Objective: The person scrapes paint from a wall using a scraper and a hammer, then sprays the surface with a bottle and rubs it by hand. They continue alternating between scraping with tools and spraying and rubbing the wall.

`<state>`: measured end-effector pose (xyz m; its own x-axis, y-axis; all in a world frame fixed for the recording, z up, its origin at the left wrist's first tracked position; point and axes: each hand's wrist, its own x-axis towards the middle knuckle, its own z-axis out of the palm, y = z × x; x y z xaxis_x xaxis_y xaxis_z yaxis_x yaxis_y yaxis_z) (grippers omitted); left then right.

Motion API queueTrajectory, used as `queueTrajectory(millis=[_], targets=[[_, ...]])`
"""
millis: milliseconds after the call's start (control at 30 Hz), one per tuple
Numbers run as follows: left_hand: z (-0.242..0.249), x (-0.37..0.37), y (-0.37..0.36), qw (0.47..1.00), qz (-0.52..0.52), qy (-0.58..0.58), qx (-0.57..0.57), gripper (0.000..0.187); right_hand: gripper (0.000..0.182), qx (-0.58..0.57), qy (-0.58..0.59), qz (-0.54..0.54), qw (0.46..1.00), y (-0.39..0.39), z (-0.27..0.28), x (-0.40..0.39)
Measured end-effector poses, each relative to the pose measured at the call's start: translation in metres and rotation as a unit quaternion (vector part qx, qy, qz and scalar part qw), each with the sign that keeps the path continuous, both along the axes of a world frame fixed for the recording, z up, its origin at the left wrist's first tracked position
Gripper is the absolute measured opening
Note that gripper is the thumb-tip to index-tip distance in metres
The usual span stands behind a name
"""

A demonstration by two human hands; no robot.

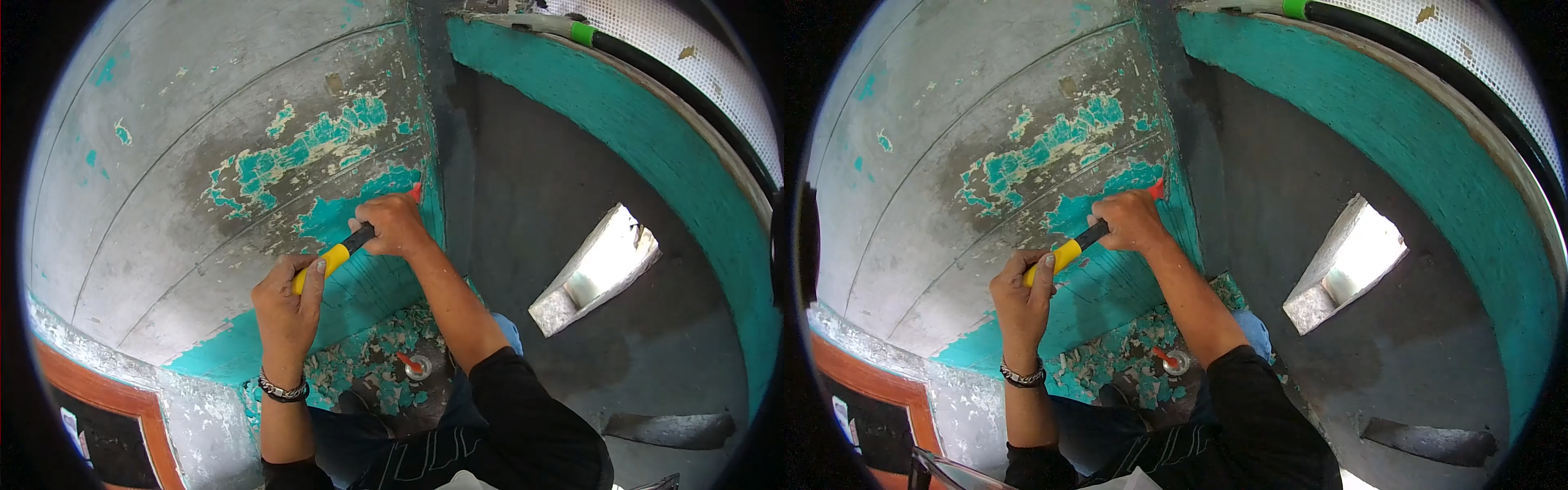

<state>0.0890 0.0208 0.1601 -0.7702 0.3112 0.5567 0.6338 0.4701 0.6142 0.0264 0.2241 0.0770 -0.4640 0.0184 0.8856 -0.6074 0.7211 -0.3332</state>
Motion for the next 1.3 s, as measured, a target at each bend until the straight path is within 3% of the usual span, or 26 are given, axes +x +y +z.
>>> queueTrajectory(millis=[100,167,233,367,633,867,933,1233,1300], targets=[[0.001,-0.001,0.0,1.0,0.008,-0.017,-0.008,0.013,0.024,-0.019,0.01,0.002,1.0,-0.002,-0.004,-0.001],[0.007,-0.003,0.002,0.998,-0.027,0.041,-0.042,0.014,0.025,-0.036,0.032,-0.001,0.999,-0.006,-0.005,-0.004],[0.016,-0.002,0.002,0.993,-0.044,0.077,-0.077,0.015,0.027,-0.079,0.093,-0.074,0.99,-0.013,-0.009,-0.007],[0.012,-0.006,-0.006,0.983,-0.07,0.118,-0.122,0.017,0.029,-0.081,0.083,-0.089,0.989,-0.02,-0.016,-0.006],[0.015,0.0,0.006,0.994,-0.021,0.06,-0.088,0.013,0.031,-0.059,0.016,-0.004,0.998,-0.013,-0.015,-0.005],[-0.015,-0.019,-0.006,0.998,-0.001,-0.055,-0.041,0.015,0.028,-0.022,0.001,-0.017,1.0,-0.011,-0.033,-0.01],[-0.018,-0.023,-0.005,0.997,-0.009,-0.048,-0.06,0.015,0.024,-0.009,-0.059,-0.057,0.997,-0.009,-0.045,-0.011],[-0.013,-0.002,-0.003,0.996,-0.038,0.038,-0.072,0.016,0.031,0.004,0.005,-0.005,1.0,-0.003,-0.024,-0.002],[-0.012,-0.004,0.001,0.994,-0.039,0.055,-0.086,0.016,0.025,0.006,-0.016,-0.014,1.0,-0.002,-0.026,-0.003]])
